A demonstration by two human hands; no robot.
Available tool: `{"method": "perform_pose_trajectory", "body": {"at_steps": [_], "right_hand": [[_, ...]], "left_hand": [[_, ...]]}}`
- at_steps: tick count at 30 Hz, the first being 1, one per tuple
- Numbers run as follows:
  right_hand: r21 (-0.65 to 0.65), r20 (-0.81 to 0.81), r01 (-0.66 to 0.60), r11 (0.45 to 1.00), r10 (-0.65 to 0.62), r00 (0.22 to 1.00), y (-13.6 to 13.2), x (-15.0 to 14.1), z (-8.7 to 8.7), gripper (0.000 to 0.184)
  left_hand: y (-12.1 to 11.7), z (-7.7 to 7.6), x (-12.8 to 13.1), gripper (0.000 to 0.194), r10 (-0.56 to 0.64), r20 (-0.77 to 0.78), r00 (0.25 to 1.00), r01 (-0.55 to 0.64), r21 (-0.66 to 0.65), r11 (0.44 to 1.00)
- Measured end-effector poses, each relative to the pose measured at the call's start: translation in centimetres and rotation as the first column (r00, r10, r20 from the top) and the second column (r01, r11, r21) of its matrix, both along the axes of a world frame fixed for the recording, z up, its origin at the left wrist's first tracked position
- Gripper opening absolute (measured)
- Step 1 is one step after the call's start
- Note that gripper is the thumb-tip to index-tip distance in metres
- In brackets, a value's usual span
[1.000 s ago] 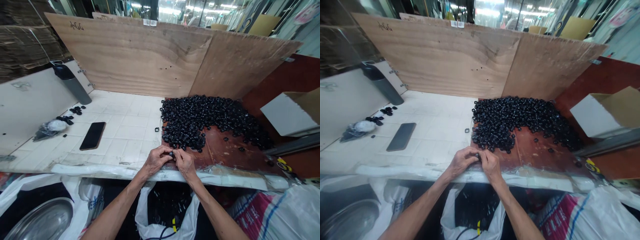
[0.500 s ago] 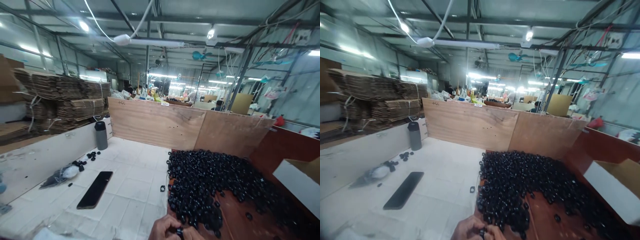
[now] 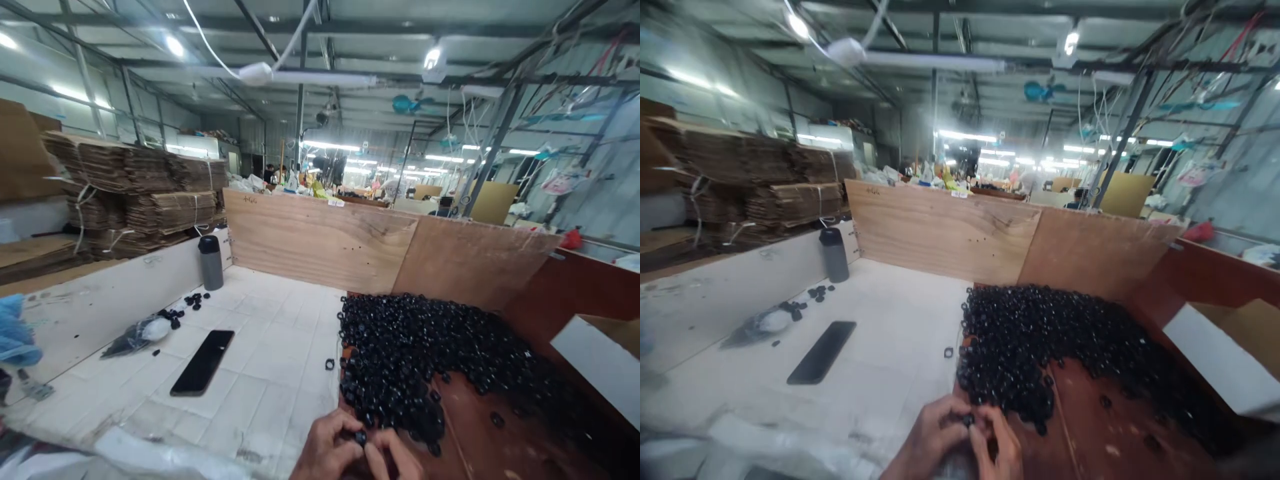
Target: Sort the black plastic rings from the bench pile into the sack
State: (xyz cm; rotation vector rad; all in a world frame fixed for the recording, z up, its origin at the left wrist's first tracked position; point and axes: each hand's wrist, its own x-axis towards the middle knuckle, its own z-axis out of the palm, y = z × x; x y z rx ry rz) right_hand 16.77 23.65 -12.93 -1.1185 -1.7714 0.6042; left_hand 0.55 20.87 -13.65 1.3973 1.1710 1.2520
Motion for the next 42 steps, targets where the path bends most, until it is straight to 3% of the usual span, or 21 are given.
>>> {"method": "perform_pose_trajectory", "body": {"at_steps": [5,9,13,15,17,19,21,23,26,29,31,37,40,42], "right_hand": [[-0.118,-0.057,-0.156,0.981,0.15,0.987,-1.6,0.2,2.1,0.028],[-0.279,-0.13,-0.178,0.944,0.147,0.981,-2.8,0.1,1.8,0.022],[-0.44,-0.302,-0.245,0.864,0.114,0.946,-3.7,0.1,0.5,0.03],[-0.501,-0.328,-0.263,0.825,0.1,0.939,-4.2,0.4,0.2,0.032],[-0.543,-0.286,-0.28,0.792,0.139,0.948,-4.6,0.9,0.2,0.033],[-0.517,-0.185,-0.267,0.813,0.199,0.962,-4.7,1.5,0.4,0.035],[-0.401,-0.061,-0.169,0.9,0.158,0.986,-4.1,1.9,0.6,0.034],[-0.232,0.043,0.003,0.973,0.007,0.999,-3.3,2.3,0.6,0.025],[-0.051,0.147,0.203,0.978,-0.194,0.97,-2.0,2.5,0.2,0.016],[0.003,0.218,0.221,0.975,-0.217,0.952,-1.6,2.5,-0.2,0.036],[0.022,0.244,0.176,0.984,-0.176,0.954,-1.5,2.3,-0.2,0.04],[0.047,0.273,0.095,0.994,-0.104,0.956,-1.3,1.7,0.0,0.02],[0.017,0.283,0.061,0.998,-0.064,0.957,-1.7,1.8,0.1,0.019],[-0.007,0.28,0.021,1.0,-0.018,0.96,-2.3,1.9,0.4,0.019]], "left_hand": [[-1.8,2.6,-0.2,0.023,0.049,-0.045,0.998,-0.045,0.078,0.996],[-1.8,1.9,-0.4,0.019,0.026,-0.15,0.988,0.01,0.232,0.973],[-2.4,1.7,-0.4,0.022,-0.005,-0.277,0.961,0.113,0.375,0.92],[-3.2,2.4,-0.6,0.022,-0.032,-0.323,0.946,0.154,0.361,0.92],[-4.1,3.2,-1.2,0.018,-0.088,-0.369,0.925,0.196,0.265,0.944],[-4.6,3.6,-2.2,0.014,-0.17,-0.414,0.894,0.245,0.137,0.96],[-3.9,3.6,-3.5,0.02,-0.15,-0.451,0.88,0.212,0.09,0.973],[-2.1,3.1,-4.7,0.031,0.044,-0.48,0.876,0.037,0.158,0.987],[1.8,2.4,-5.6,0.065,0.363,-0.503,0.785,-0.229,0.309,0.923],[4.8,1.7,-5.1,0.098,0.356,-0.57,0.741,-0.167,0.356,0.919],[5.3,1.2,-4.1,0.102,0.265,-0.609,0.747,-0.049,0.348,0.936],[1.5,-0.2,-1.5,0.098,0.133,-0.612,0.78,0.086,0.315,0.945],[-1.0,0.0,-1.7,0.098,0.081,-0.626,0.775,0.133,0.288,0.948],[-2.3,0.5,-2.1,0.087,0.091,-0.626,0.774,0.122,0.289,0.95]]}}
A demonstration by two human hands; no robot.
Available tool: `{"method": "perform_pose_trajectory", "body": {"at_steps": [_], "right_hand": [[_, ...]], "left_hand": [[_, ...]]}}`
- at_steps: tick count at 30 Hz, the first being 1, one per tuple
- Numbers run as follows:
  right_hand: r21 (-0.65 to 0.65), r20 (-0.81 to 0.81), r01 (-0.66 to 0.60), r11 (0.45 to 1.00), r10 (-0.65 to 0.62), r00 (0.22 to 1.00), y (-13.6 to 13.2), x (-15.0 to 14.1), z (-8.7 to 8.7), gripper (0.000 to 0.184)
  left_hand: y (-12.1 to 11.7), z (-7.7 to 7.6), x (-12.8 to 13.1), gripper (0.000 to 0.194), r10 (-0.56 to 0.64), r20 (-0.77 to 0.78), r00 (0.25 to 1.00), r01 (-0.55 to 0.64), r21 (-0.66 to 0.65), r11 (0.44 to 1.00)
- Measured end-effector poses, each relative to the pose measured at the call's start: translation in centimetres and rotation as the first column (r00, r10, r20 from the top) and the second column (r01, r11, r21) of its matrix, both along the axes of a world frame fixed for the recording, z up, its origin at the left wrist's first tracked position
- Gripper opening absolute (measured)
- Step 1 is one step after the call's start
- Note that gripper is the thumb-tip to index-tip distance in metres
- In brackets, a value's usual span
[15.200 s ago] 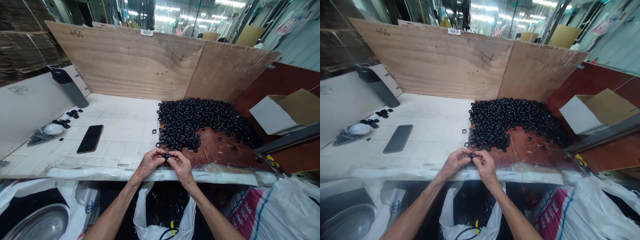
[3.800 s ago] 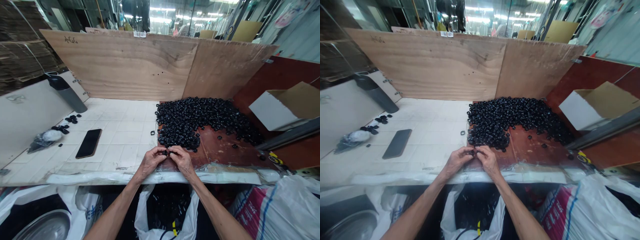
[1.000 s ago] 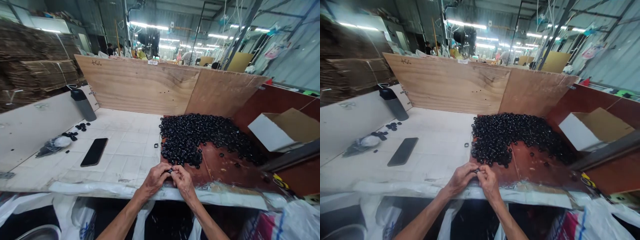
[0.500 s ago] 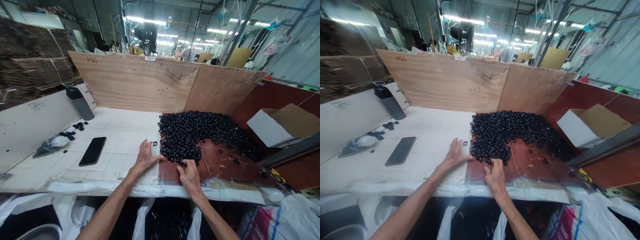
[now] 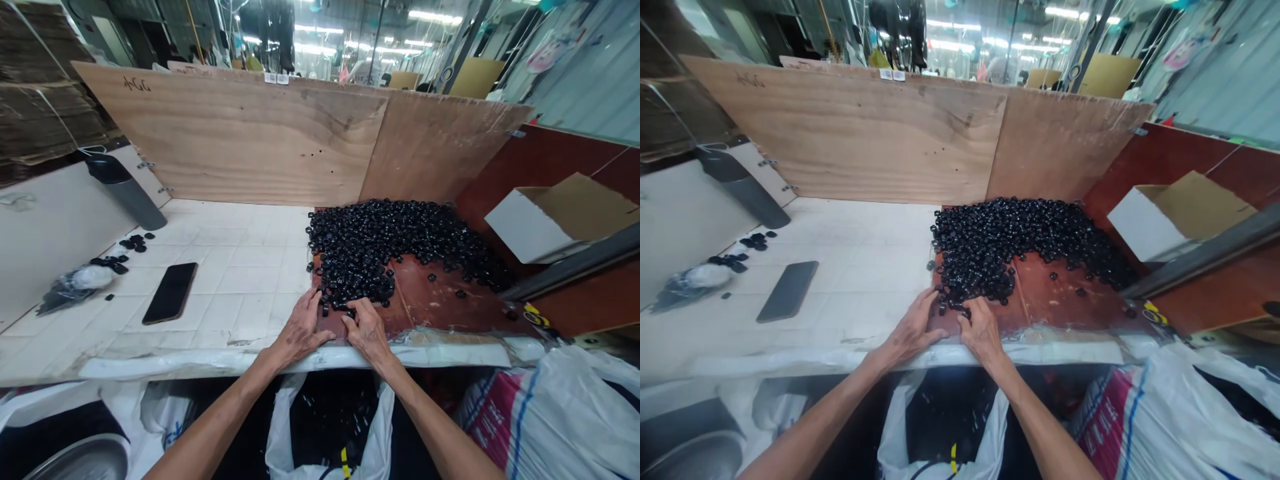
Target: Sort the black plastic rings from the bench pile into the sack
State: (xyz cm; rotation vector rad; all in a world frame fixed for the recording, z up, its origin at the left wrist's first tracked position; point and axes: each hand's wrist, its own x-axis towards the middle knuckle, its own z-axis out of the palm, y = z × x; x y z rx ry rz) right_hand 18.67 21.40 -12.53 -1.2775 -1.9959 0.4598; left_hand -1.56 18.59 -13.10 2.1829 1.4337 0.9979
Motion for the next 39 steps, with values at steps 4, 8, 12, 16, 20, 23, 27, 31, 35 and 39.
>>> {"method": "perform_pose_trajectory", "body": {"at_steps": [4,8,12,16,20,23,27,31,35,39], "right_hand": [[-0.039,-0.028,-0.071,0.997,0.069,0.997,-0.8,0.1,0.9,0.01],[-0.052,-0.062,-0.099,0.994,0.095,0.994,-0.9,0.2,1.0,0.002],[-0.037,-0.139,-0.142,0.989,0.136,0.981,-0.9,0.4,0.8,0.005],[0.034,-0.244,-0.237,0.971,0.238,0.94,-1.2,0.3,0.9,0.008],[0.016,-0.248,-0.336,0.942,0.33,0.911,-1.3,0.3,1.2,0.008],[-0.013,-0.22,-0.393,0.919,0.381,0.898,-1.2,0.4,1.4,0.006],[-0.059,-0.247,-0.373,0.926,0.349,0.904,-1.4,0.1,1.8,0.008],[-0.173,-0.348,-0.341,0.924,0.266,0.899,-2.0,-1.0,2.0,0.016],[-0.213,-0.408,-0.267,0.94,0.163,0.898,-2.0,-2.2,1.1,0.018],[-0.307,-0.493,-0.209,0.929,0.033,0.87,-1.5,-2.2,-0.2,0.021]], "left_hand": [[-0.9,0.6,-0.5,0.054,0.157,-0.003,0.988,-0.157,0.044,0.987],[-0.5,0.6,0.0,0.036,0.142,-0.072,0.987,-0.141,0.027,0.99],[-0.6,1.6,0.5,0.028,-0.021,-0.08,0.997,0.022,0.016,1.0],[-1.1,2.1,0.0,0.03,0.035,0.083,0.996,-0.038,0.029,0.999],[-0.9,0.9,-0.3,0.036,0.185,0.065,0.981,-0.182,-0.054,0.982],[-0.6,0.6,0.2,0.028,0.148,-0.048,0.988,-0.15,-0.032,0.988],[-0.7,1.3,0.7,0.017,0.134,-0.096,0.986,-0.135,-0.004,0.991],[-1.2,1.5,0.4,0.014,0.143,-0.054,0.988,-0.144,-0.005,0.99],[-1.4,1.2,0.0,0.019,0.096,0.055,0.994,-0.093,-0.066,0.994],[-1.2,1.1,-0.3,0.026,0.037,0.236,0.971,-0.006,-0.13,0.991]]}}
